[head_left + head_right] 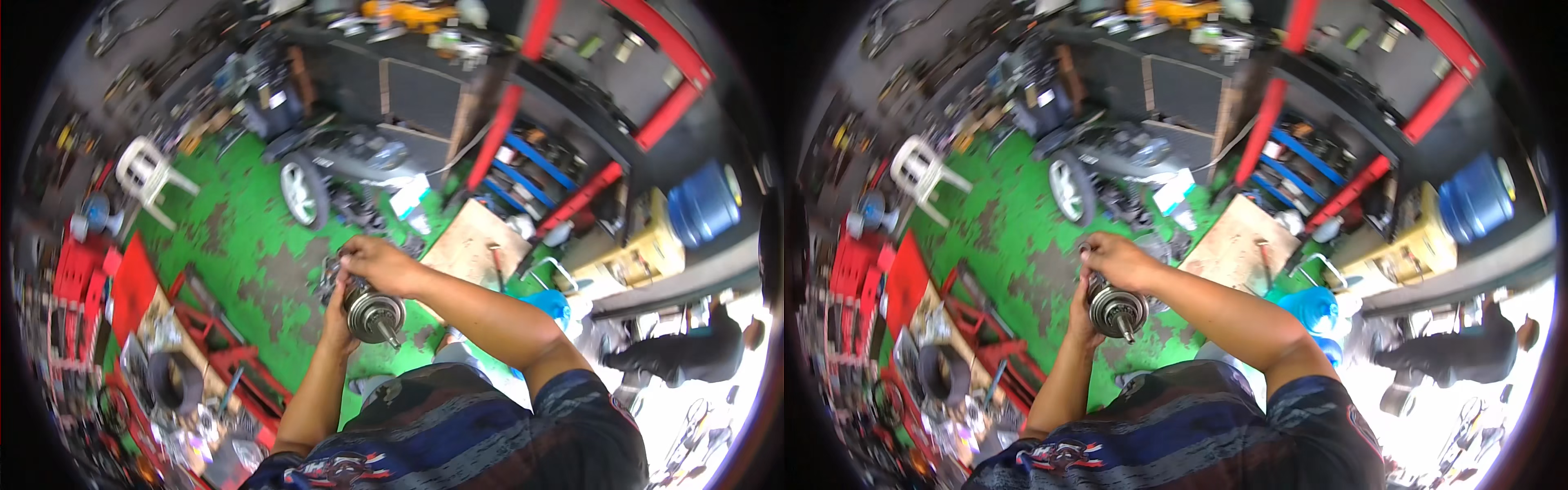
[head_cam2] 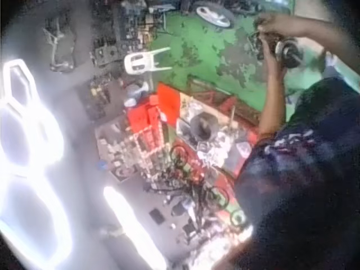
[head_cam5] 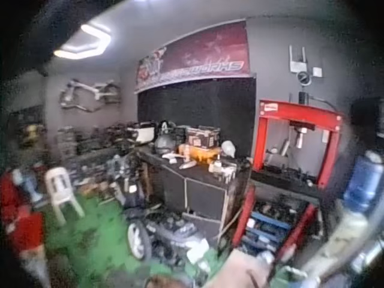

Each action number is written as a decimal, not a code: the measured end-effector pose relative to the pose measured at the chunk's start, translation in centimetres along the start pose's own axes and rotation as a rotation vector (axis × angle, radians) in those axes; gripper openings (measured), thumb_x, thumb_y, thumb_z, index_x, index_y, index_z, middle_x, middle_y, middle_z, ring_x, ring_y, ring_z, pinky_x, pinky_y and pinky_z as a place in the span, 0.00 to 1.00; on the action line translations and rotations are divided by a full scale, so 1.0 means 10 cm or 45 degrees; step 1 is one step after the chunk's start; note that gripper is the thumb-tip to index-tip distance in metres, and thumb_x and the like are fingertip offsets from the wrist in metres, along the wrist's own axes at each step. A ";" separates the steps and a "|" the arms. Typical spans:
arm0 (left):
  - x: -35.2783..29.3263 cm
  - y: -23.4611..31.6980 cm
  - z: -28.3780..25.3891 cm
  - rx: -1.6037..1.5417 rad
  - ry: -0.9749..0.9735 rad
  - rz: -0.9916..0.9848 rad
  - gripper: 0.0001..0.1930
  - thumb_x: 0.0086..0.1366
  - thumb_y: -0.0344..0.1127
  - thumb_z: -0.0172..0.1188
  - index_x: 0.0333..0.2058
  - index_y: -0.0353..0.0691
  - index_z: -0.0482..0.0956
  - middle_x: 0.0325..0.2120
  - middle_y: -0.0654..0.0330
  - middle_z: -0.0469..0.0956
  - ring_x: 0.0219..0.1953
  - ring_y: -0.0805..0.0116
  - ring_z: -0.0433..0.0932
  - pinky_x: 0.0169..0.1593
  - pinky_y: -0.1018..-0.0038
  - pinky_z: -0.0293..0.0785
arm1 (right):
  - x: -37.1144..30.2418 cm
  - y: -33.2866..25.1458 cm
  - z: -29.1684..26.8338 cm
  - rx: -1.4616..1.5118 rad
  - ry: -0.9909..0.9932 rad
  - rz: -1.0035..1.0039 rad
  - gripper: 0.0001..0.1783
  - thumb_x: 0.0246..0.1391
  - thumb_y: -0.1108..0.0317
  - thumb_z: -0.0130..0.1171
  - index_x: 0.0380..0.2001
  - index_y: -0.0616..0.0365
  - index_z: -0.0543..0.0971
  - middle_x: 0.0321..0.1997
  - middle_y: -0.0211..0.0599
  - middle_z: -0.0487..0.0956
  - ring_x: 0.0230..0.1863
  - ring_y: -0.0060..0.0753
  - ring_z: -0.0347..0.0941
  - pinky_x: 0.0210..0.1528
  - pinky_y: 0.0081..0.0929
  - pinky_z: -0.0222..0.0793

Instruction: The person uses a hydraulic press to fit a bearing onto a metal shaft. They repeatedly measure the assembly with a caliper, tap it with a hammer on a block, and re-press it to ensure proper seating. The process involves multiple cycles of pressing, measuring, and hammering.

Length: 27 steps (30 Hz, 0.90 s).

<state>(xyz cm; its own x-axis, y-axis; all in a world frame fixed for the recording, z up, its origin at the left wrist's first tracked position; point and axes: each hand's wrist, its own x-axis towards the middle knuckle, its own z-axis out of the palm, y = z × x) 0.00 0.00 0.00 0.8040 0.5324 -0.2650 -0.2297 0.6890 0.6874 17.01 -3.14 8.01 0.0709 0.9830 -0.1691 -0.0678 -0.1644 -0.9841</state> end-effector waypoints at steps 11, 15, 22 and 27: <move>1.86 -1.63 2.05 0.368 0.004 -0.124 0.40 0.80 0.66 0.29 0.58 0.35 0.77 0.54 0.53 0.79 0.58 0.64 0.77 0.61 0.67 0.72 | -1.37 -0.01 -2.64 -0.191 0.784 -0.045 0.27 0.73 0.50 0.52 0.52 0.68 0.74 0.45 0.59 0.82 0.49 0.56 0.79 0.54 0.45 0.72; 2.23 -1.76 2.80 0.896 -0.280 0.148 0.39 0.81 0.63 0.26 0.61 0.30 0.71 0.55 0.51 0.77 0.58 0.63 0.75 0.64 0.66 0.67 | -1.60 -0.13 -3.27 -0.109 1.206 -0.003 0.30 0.72 0.45 0.53 0.39 0.68 0.78 0.33 0.50 0.80 0.37 0.43 0.77 0.43 0.41 0.72; 3.19 -1.05 3.86 1.814 -1.216 0.276 0.35 0.78 0.53 0.51 0.72 0.35 0.60 0.60 0.49 0.77 0.57 0.66 0.79 0.59 0.66 0.75 | -1.90 -0.29 -4.30 0.251 1.704 -0.367 0.27 0.74 0.53 0.55 0.21 0.58 0.75 0.19 0.21 0.67 0.22 0.14 0.58 0.21 0.25 0.55; 4.34 0.05 4.92 1.679 -1.064 0.279 0.26 0.73 0.44 0.65 0.61 0.32 0.78 0.47 0.59 0.86 0.37 0.83 0.79 0.43 0.77 0.77 | -2.07 -0.35 -5.04 0.205 2.016 -0.448 0.27 0.74 0.55 0.53 0.18 0.55 0.72 0.16 0.19 0.66 0.19 0.13 0.57 0.21 0.23 0.52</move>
<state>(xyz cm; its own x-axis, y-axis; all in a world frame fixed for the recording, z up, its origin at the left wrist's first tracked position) 61.83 -0.78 22.11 0.9866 -0.1579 0.0415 -0.1154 -0.4952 0.8611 65.93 -27.05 12.23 0.9918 -0.1101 0.0657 0.0816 0.1469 -0.9858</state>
